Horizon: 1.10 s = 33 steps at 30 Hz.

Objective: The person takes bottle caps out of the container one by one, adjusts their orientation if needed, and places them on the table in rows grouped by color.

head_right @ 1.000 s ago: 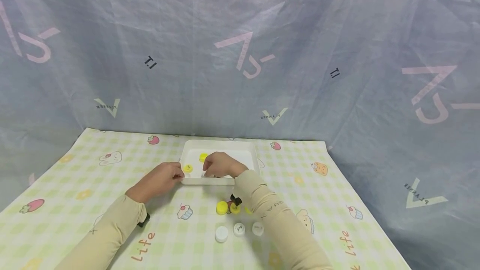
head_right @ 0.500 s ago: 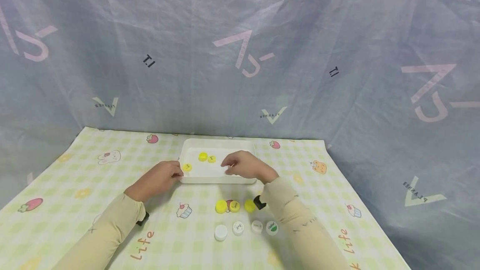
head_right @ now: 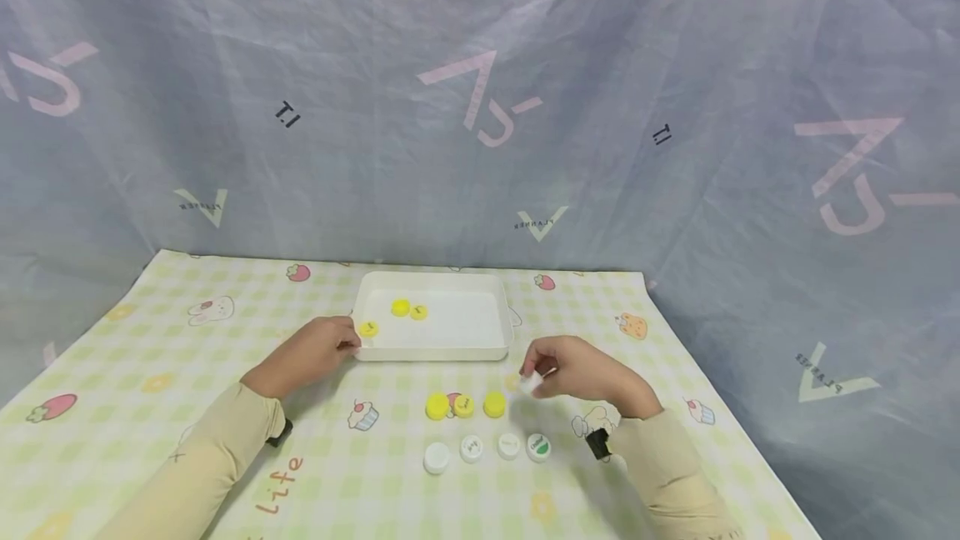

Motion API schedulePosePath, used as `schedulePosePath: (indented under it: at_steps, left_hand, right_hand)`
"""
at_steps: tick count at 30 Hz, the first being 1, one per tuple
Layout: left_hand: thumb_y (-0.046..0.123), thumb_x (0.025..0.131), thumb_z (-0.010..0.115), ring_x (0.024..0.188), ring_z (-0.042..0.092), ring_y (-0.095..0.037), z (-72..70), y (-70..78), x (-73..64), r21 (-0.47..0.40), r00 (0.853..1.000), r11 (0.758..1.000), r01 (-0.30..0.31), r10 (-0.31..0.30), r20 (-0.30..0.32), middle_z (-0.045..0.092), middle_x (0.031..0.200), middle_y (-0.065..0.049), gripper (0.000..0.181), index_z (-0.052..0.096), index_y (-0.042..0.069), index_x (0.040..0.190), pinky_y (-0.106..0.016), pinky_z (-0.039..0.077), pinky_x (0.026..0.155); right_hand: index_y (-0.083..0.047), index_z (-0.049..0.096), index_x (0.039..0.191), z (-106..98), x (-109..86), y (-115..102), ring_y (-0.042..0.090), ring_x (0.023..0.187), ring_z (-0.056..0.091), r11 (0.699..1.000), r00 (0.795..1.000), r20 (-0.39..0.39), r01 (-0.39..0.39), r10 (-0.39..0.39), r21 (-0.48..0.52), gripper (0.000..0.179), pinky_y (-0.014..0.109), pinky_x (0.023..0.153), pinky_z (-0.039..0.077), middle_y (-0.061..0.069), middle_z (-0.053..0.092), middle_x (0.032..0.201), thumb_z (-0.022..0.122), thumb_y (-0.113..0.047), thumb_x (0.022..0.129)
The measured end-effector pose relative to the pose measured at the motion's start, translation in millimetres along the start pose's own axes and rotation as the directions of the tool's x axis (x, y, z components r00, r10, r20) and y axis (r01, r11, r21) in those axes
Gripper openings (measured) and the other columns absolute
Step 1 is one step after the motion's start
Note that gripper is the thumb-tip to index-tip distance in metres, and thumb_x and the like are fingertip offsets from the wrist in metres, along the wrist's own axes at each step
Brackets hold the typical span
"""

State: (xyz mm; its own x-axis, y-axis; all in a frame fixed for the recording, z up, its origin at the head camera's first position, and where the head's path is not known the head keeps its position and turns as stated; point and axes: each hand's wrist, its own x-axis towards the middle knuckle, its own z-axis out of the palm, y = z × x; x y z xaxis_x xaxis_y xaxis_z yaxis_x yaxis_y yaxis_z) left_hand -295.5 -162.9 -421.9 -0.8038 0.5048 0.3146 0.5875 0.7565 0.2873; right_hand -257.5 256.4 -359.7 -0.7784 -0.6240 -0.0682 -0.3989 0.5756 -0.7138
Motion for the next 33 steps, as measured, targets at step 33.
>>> schedulePosePath:
  at_steps: [33]
  left_hand:
    - [0.001,0.092,0.068,0.064,0.034,-0.009,2.0,-2.7,-0.6,0.033,0.999,0.999,-0.044,0.044,-0.011,0.044,0.071,0.008,0.024,0.066,0.014,0.071,-0.027,0.036,0.064]
  right_hand:
    - [-0.001,0.057,0.091,32,-29.5,21,0.014,0.063,0.029,0.965,0.93,0.266,-0.262,0.253,-0.004,0.039,0.026,0.055,0.027,0.005,0.046,0.076,0.067,0.022,0.061]
